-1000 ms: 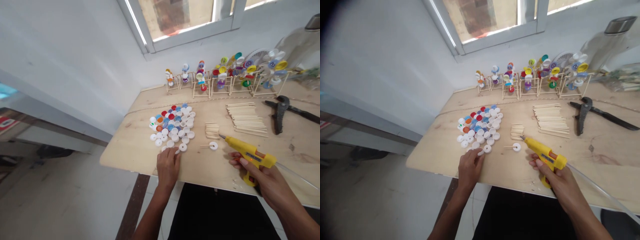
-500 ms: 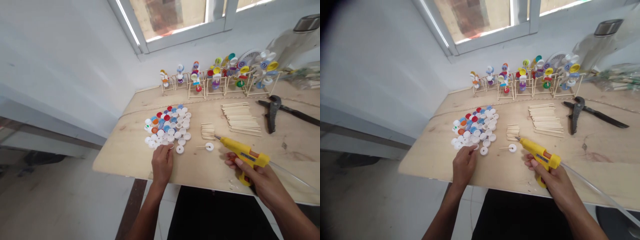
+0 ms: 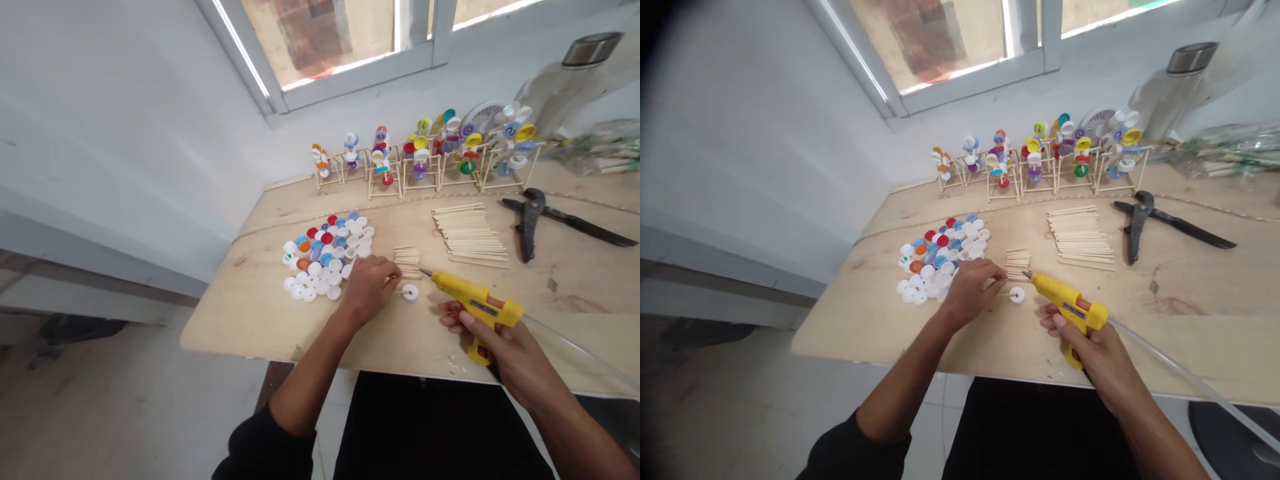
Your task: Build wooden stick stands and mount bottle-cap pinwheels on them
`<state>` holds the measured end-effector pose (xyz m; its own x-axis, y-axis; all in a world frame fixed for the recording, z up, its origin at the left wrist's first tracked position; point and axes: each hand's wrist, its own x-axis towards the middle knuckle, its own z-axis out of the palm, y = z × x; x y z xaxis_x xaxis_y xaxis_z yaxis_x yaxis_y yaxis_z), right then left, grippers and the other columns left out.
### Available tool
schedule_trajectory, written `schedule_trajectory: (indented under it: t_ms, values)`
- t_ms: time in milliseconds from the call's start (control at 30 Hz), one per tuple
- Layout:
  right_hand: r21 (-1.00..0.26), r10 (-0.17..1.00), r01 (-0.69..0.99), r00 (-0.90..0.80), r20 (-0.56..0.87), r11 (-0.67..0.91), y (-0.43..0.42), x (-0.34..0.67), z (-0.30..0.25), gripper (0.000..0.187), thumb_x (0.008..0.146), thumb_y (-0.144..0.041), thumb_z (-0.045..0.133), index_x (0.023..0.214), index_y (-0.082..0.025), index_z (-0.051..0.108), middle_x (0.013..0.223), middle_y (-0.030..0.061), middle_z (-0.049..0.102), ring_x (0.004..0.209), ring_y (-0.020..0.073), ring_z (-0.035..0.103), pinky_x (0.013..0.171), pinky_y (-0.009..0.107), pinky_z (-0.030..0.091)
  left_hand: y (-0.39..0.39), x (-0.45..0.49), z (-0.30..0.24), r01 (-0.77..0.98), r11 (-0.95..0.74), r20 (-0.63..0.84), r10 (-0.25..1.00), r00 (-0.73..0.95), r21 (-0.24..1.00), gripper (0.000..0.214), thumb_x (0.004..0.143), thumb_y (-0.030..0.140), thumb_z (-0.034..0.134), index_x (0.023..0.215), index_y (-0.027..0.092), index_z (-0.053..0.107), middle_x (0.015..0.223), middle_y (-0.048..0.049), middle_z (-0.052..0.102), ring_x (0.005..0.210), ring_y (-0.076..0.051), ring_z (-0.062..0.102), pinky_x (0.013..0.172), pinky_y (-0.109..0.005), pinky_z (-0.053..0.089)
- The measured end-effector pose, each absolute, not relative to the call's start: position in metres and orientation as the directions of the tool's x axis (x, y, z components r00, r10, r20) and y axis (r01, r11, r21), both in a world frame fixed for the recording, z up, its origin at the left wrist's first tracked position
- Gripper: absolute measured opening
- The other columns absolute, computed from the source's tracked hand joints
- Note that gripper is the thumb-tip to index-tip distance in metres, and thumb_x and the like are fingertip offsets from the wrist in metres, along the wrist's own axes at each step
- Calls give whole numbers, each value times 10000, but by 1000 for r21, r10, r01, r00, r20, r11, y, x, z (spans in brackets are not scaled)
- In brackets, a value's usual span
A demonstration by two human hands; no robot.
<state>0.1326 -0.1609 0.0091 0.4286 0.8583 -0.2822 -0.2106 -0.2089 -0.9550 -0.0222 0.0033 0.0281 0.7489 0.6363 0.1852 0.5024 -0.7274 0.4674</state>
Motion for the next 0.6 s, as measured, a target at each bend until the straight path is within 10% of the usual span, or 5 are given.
schedule_trajectory:
  t_ms: [600]
  values:
    - [-949, 852, -226, 428, -301, -222, -163, 134, 5, 376, 733, -478, 706, 979, -193, 709, 1065, 118, 704, 894, 234, 665, 792, 361, 532, 21, 8, 23, 518, -808, 3, 540, 841, 280, 108, 765, 111, 581, 726, 196, 634, 847, -50, 669, 850, -209, 565, 737, -329, 403]
